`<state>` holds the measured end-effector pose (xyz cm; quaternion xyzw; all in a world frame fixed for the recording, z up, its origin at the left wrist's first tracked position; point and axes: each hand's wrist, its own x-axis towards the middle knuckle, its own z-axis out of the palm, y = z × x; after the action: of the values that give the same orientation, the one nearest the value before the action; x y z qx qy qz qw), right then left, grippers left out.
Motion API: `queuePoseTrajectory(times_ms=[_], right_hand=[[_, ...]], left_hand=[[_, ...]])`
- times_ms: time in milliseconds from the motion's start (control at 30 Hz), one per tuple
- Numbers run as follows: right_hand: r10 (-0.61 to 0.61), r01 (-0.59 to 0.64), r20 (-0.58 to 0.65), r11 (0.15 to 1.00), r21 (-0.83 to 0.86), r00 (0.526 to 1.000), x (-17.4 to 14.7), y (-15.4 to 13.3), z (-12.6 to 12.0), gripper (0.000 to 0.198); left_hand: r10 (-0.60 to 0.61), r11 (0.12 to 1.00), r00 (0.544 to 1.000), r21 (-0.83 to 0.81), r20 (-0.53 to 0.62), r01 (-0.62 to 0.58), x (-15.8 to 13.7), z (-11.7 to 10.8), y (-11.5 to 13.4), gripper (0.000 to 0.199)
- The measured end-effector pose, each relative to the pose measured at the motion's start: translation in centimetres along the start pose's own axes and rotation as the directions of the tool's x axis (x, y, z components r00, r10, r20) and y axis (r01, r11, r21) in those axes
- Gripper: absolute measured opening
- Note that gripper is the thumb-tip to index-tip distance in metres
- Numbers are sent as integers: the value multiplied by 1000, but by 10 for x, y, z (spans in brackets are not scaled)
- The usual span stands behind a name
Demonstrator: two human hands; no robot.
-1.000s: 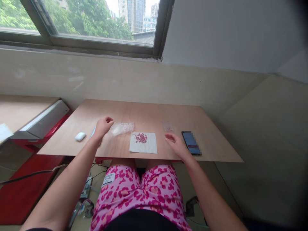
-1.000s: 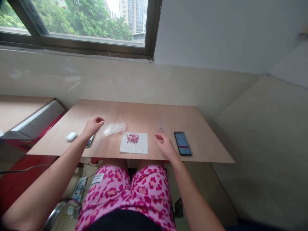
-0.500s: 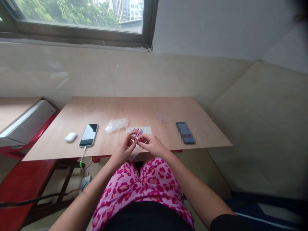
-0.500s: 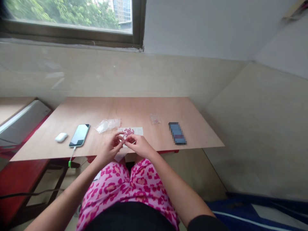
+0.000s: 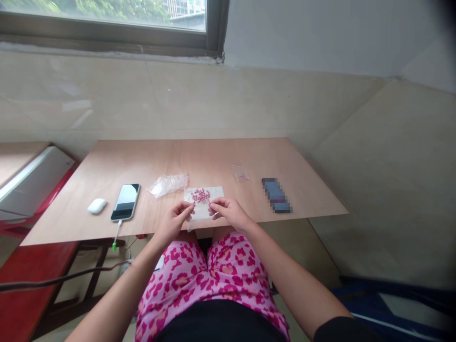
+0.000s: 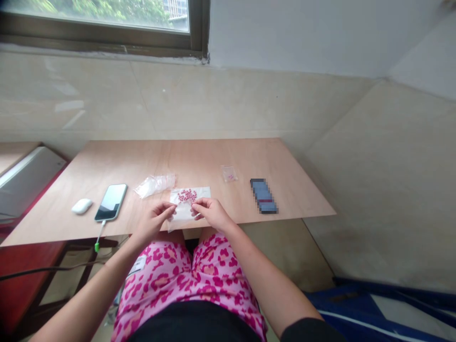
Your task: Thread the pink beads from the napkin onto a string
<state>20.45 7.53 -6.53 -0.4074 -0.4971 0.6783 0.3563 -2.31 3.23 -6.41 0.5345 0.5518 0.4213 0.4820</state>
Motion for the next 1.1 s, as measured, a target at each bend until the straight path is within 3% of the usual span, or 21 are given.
queuePoseTrajectory(times_ms=[100, 233, 333, 400, 533, 633, 900, 1100], right_hand=[[10, -10, 29, 1000, -6, 1000, -3, -1, 2, 34], [-8, 8, 40, 1000, -6, 999, -7, 3, 5, 34], [28, -29, 50, 999, 22, 998, -11, 6, 10, 35], [67, -71, 69, 996, 60, 995, -14, 6, 15, 36], [110, -121, 83, 981, 149, 990, -17, 2, 21, 38], [123, -135, 83, 977, 167, 989, -17, 0, 21, 42], [94, -108, 142, 989, 97, 985, -14, 12, 18, 42], [84, -66, 142, 990, -129, 986, -13, 19, 13, 32]], left_hand=[[48, 992, 999, 119, -6, -47, -3, -1, 1, 31], [323, 858, 946, 426, -13, -287, -14, 3, 9, 32], [456, 717, 881, 536, 122, -446, -24, 12, 12, 70], [469, 679, 864, 550, 185, -486, -28, 18, 10, 78], [440, 703, 880, 540, 181, -463, -28, 20, 3, 64], [427, 710, 882, 529, 201, -465, -26, 16, 2, 65], [426, 702, 850, 479, 311, -527, -27, 21, 9, 60], [407, 689, 842, 486, 353, -537, -27, 21, 10, 47]])
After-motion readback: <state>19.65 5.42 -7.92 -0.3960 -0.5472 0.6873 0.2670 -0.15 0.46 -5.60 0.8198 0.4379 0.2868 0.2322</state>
